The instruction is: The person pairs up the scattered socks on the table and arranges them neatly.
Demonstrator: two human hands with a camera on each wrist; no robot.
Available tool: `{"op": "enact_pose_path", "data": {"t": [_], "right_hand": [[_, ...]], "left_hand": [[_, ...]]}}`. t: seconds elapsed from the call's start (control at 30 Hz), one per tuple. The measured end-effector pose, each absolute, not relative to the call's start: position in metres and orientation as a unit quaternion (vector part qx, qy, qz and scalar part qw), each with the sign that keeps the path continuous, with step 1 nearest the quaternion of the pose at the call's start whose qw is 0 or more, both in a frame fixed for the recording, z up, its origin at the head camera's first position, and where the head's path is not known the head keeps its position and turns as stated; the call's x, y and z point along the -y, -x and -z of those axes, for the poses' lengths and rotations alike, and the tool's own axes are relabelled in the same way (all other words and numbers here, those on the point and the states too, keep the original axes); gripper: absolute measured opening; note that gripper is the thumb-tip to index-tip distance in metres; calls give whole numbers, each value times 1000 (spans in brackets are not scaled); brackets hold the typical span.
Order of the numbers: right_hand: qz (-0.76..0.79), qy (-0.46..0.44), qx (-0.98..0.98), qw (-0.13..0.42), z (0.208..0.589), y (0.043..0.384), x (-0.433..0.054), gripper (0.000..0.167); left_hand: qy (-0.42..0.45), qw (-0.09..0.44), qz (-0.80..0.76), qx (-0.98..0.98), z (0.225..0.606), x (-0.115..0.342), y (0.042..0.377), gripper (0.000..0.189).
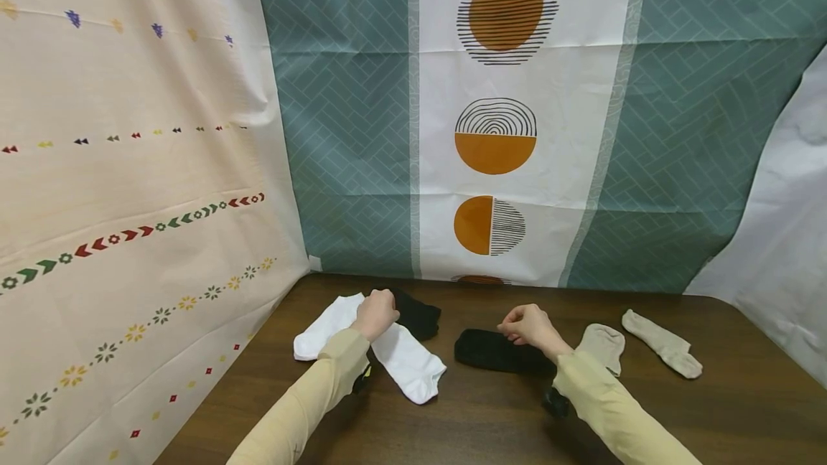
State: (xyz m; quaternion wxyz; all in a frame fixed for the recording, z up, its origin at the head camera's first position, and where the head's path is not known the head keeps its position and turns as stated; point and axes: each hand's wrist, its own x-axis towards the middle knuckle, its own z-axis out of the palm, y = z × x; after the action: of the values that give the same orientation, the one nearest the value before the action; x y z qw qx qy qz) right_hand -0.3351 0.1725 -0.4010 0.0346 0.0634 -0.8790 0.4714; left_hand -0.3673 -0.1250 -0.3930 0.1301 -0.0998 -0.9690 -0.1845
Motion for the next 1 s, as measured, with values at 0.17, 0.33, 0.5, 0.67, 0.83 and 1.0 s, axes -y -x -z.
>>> {"op": "enact_pose_path", "data": {"t": [0.17, 0.33, 0.5, 0.67, 0.83, 1.0], "right_hand": [[-477, -71, 875, 34, 402, 336, -165, 9], [-484, -75, 871, 28, 403, 336, -158, 9], [-497, -79, 863, 31, 400, 337, -151, 8], [-501, -76, 861, 31, 398, 341, -142, 8], [-508, -72, 858, 30, 398, 341, -133, 8], [-521, -81, 849, 32, 398, 341, -125, 7]], "left_hand": [[96, 131, 184, 969, 393, 130, 369, 22], [95, 136, 178, 970, 391, 135, 370, 24], [93, 152, 164, 970, 387, 140, 372, 19], [85, 149, 158, 972, 387, 143, 374, 17], [79, 142, 161, 974, 387, 145, 375, 18], [75, 148, 158, 973, 385, 148, 376, 22]]}}
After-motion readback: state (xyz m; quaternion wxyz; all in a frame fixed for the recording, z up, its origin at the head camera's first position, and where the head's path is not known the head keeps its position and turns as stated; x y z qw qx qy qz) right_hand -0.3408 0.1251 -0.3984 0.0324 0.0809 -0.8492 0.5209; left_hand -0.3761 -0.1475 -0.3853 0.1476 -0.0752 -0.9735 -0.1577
